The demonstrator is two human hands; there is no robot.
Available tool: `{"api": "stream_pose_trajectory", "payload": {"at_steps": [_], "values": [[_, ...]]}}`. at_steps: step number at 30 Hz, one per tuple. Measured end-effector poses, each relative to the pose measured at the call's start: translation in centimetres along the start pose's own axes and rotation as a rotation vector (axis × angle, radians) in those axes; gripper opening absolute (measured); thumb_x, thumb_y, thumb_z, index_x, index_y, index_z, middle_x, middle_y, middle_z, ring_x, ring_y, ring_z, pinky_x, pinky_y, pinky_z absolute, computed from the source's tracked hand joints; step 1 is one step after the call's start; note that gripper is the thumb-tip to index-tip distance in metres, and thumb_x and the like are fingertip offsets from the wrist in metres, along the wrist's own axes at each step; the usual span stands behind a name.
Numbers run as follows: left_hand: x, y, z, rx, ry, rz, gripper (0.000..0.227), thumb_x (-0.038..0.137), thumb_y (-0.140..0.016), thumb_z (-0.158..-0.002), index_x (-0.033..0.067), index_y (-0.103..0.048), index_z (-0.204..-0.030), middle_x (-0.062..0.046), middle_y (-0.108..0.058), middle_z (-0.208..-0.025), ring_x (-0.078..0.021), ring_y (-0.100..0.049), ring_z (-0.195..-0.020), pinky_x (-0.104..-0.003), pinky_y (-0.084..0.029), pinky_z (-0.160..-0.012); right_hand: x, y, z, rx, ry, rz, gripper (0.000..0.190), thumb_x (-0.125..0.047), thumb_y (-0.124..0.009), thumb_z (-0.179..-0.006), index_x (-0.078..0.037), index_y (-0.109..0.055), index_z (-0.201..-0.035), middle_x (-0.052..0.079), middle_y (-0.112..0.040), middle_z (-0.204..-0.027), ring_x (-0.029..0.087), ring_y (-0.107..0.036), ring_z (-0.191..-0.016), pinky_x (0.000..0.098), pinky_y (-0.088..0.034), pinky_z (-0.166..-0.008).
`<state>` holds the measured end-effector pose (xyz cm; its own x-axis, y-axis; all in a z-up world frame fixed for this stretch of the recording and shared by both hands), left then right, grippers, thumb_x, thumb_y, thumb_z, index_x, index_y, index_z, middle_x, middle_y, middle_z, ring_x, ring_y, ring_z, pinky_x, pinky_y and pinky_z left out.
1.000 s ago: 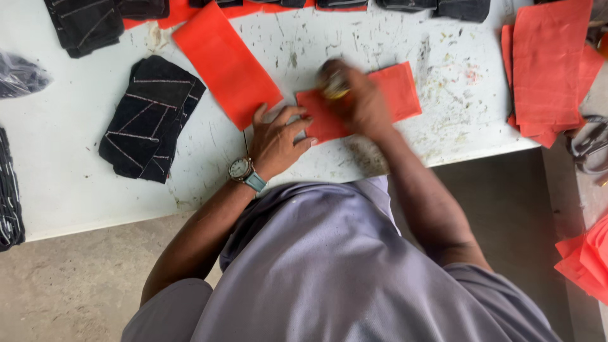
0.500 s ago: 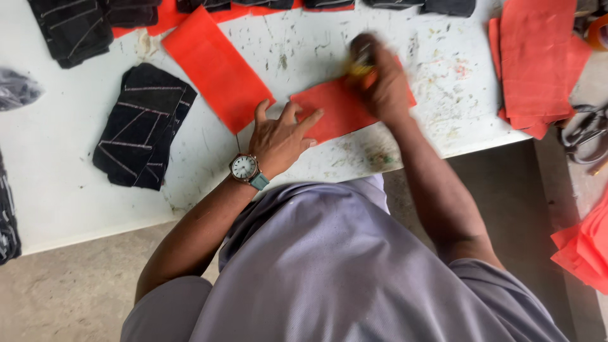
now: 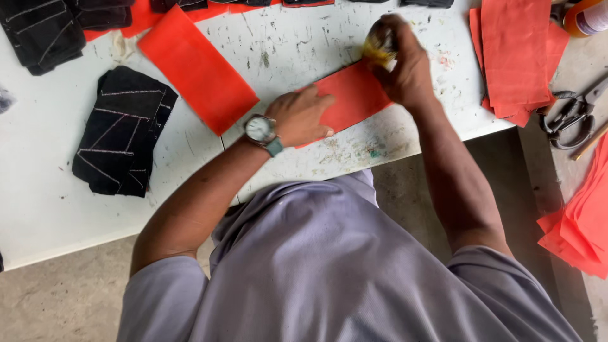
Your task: The person repeatedly assembles small fabric pouches by placing a red fabric piece over a black patterned piece, smoothing the edges, and rubbing the surface with a small jar. The person handles the pieces one at a time and stacks the finished pouches on the table.
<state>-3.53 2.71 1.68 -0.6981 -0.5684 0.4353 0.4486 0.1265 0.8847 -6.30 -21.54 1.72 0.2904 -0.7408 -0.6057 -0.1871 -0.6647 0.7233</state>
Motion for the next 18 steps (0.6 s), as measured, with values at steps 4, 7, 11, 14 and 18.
{"api": "stream_pose_trajectory", "payload": {"at_steps": [4, 7, 11, 14, 18], "values": [[1.9, 1.3, -2.6, -0.113, 0.007, -0.177, 0.077, 0.049, -0.079, -0.078, 0.0293, -0.049, -0.147, -0.013, -0.072, -0.099, -0.0348, -0.071, -0.094, -0.049, -0.056, -0.081, -1.0, 0.6, -0.9, -0.053, 0.014, -0.006, 0.070, -0.001, -0.085, -0.090, -0.008, -0.047, -0.147, 0.015, -0.065, -0.135, 0.032, -0.067, -0.124, 0.0402, -0.056, -0.102], [2.6, 1.0, -3.3, -0.193, 0.058, -0.239, 0.078, 0.046, -0.079, -0.080, 0.0287, -0.047, -0.148, -0.008, -0.073, -0.090, -0.0311, -0.073, -0.087, -0.048, -0.056, -0.077, -1.7, 2.6, 0.2, 0.018, 0.022, 0.011, 0.073, 0.002, -0.085, -0.086, -0.006, -0.045, -0.147, 0.016, -0.065, -0.135, 0.032, -0.066, -0.125, 0.0409, -0.056, -0.104], [2.0, 0.8, -3.5, -0.181, 0.082, -0.247, 0.083, 0.052, -0.080, -0.079, 0.0281, -0.044, -0.150, -0.009, -0.075, -0.088, -0.0298, -0.073, -0.087, -0.047, -0.054, -0.078, -1.6, 4.1, 0.9, 0.113, -0.024, 0.019, 0.075, -0.001, -0.090, -0.091, -0.009, -0.044, -0.150, 0.016, -0.064, -0.139, 0.030, -0.066, -0.131, 0.0398, -0.058, -0.108], [1.6, 0.8, -4.4, -0.122, 0.114, -0.176, 0.080, 0.053, -0.079, -0.079, 0.0249, -0.047, -0.147, -0.010, -0.073, -0.085, -0.0302, -0.072, -0.085, -0.048, -0.052, -0.078, -1.5, 4.5, 0.2, 0.189, -0.070, -0.063, 0.079, -0.002, -0.088, -0.096, -0.010, -0.037, -0.155, 0.017, -0.062, -0.142, 0.028, -0.066, -0.134, 0.0387, -0.058, -0.112], [1.4, 1.0, -5.9, -0.022, 0.090, -0.110, 0.061, 0.049, -0.075, -0.086, 0.0169, -0.056, -0.134, -0.010, -0.074, -0.079, -0.0296, -0.073, -0.082, -0.048, -0.048, -0.081, -3.0, 2.8, -2.4, 0.135, -0.001, -0.057, 0.089, -0.001, -0.086, -0.094, -0.009, -0.028, -0.162, 0.022, -0.057, -0.149, 0.034, -0.062, -0.137, 0.0409, -0.054, -0.115]]}}
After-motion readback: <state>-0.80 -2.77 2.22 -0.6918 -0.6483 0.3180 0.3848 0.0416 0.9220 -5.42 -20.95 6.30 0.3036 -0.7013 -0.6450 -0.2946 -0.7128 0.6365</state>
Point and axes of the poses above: each hand's wrist, its own z-axis away from the middle knuckle, its own y-axis out of the back of the hand, x = y × z, the point moved 4 cm from there along -z, towards the middle knuckle
